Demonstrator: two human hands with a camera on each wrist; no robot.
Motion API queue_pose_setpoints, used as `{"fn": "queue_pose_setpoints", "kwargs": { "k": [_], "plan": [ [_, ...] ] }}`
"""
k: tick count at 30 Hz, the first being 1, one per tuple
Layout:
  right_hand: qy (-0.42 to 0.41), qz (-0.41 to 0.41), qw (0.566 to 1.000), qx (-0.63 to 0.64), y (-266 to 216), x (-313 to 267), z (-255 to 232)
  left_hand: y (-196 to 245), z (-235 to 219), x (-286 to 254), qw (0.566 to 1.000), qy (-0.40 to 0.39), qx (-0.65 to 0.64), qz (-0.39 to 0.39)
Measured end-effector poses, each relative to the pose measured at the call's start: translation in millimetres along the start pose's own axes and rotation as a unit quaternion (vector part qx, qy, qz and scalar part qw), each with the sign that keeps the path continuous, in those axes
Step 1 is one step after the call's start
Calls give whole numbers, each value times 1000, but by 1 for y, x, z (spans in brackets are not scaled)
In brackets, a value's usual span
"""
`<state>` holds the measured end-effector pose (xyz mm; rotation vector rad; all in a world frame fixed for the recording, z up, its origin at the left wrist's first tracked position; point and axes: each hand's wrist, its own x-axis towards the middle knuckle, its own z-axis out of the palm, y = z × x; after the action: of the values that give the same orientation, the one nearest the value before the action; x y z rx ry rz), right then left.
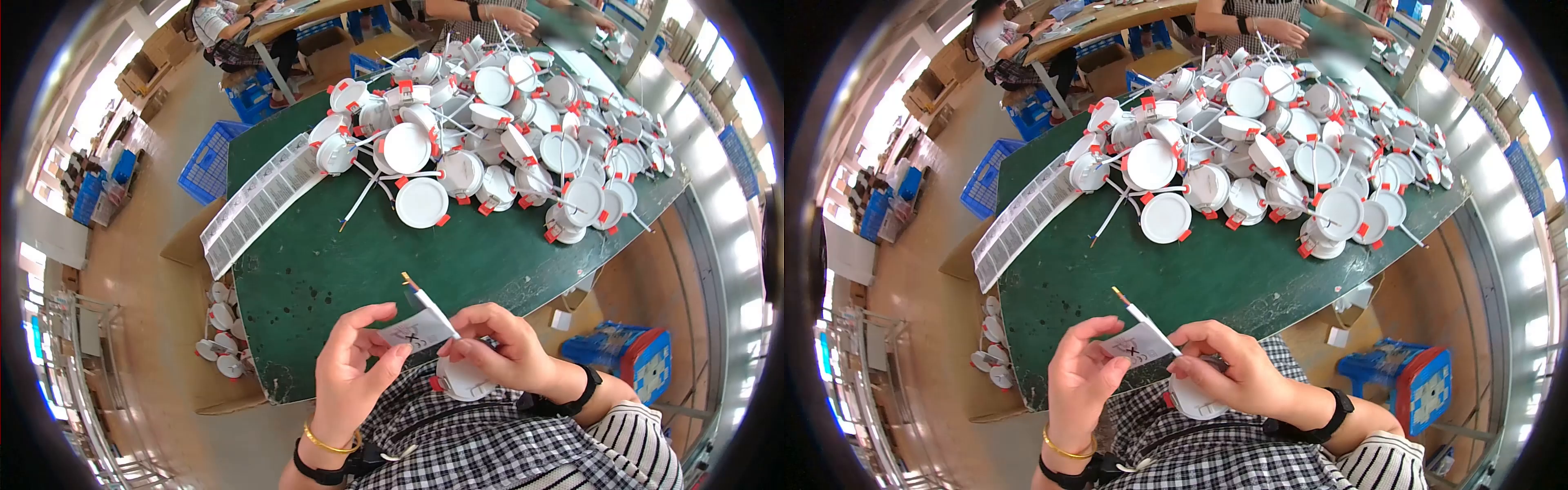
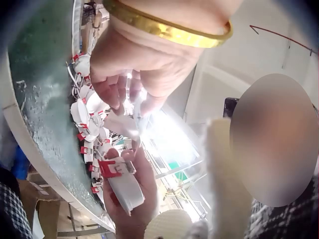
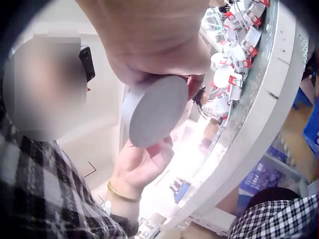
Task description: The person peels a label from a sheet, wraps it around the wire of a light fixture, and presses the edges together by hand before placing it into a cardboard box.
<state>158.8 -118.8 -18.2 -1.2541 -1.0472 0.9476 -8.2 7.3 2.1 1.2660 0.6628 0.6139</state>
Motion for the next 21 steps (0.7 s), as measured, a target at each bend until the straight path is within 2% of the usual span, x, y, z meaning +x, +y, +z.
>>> {"fn": "queue_pose_setpoints", "kwargs": {
  "k": [1, 3, 5, 7, 9, 12, 16, 18, 21],
  "plan": [
    [-4, 0, 1000, -11, -1, -2, -5, 0, 1, 1, 1000, 0, -1, 30],
    [-5, 14, 999, 49, 1, -8, -10, -3, -3, 0, 999, -15, -6, 35],
    [-21, 15, 998, 49, 0, -13, -13, -5, -4, -2, 998, -43, -47, -14],
    [-28, 15, 998, 62, -1, -15, -13, -6, -4, -2, 997, -39, -61, -14],
    [-47, 4, 996, 75, 0, -18, -12, -4, -3, -3, 994, -51, -88, -48],
    [-52, -24, 993, 107, -3, -19, -9, -5, 0, -1, 994, -41, -98, -5],
    [-50, -34, 989, 135, -2, -22, -8, -1, 4, 2, 988, -47, -148, -7],
    [-52, -38, 990, 127, -3, -23, -8, -3, -1, 3, 973, -95, -191, -93],
    [-46, -47, 989, 130, -3, -25, -8, 4, 0, 1, 976, -83, -176, -95]
  ]
}}
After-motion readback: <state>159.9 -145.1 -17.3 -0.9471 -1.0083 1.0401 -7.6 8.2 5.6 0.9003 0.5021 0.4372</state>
